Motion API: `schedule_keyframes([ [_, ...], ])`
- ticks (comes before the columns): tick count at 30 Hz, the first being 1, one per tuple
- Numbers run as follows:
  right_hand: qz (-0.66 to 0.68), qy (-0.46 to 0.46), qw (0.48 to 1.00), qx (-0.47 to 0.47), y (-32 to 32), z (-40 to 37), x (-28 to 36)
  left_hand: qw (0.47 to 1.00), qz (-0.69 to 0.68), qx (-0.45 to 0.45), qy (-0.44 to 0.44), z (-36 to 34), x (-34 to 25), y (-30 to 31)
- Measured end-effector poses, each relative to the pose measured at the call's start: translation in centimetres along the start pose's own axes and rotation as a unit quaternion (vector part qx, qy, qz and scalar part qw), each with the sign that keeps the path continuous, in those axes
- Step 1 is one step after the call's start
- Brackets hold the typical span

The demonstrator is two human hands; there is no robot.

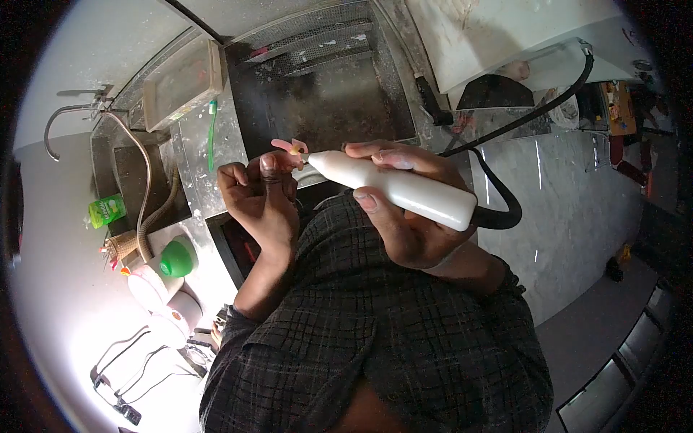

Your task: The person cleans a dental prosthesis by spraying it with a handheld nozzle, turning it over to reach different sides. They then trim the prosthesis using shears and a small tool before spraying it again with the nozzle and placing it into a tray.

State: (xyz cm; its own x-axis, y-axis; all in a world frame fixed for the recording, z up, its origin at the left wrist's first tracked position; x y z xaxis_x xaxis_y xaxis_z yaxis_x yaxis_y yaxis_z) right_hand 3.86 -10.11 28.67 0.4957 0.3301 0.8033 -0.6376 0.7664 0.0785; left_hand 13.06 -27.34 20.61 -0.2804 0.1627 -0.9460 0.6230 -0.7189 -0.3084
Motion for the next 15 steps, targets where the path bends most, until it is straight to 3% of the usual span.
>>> schedule_keyframes([
  [15,0.005,0.041,0.998,-0.036,-0.67,-0.45,0.2,0.999,0.016,-0.023,-0.028,-0.31,-0.01,0.54],
])
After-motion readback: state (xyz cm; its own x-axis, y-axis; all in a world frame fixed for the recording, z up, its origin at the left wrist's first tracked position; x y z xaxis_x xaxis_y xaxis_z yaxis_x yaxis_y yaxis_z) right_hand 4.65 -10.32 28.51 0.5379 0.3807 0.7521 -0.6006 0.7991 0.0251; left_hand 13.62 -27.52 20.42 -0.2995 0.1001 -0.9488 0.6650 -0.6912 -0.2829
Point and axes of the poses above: each hand's wrist, its own z-axis towards the middle knuckle, its own y-axis out of the back of the hand, x = y × z, the point moved 7 cm from there along z, towards the middle knuckle, and after that the axes turned 7 degrees about x, right-handed, at the moved point
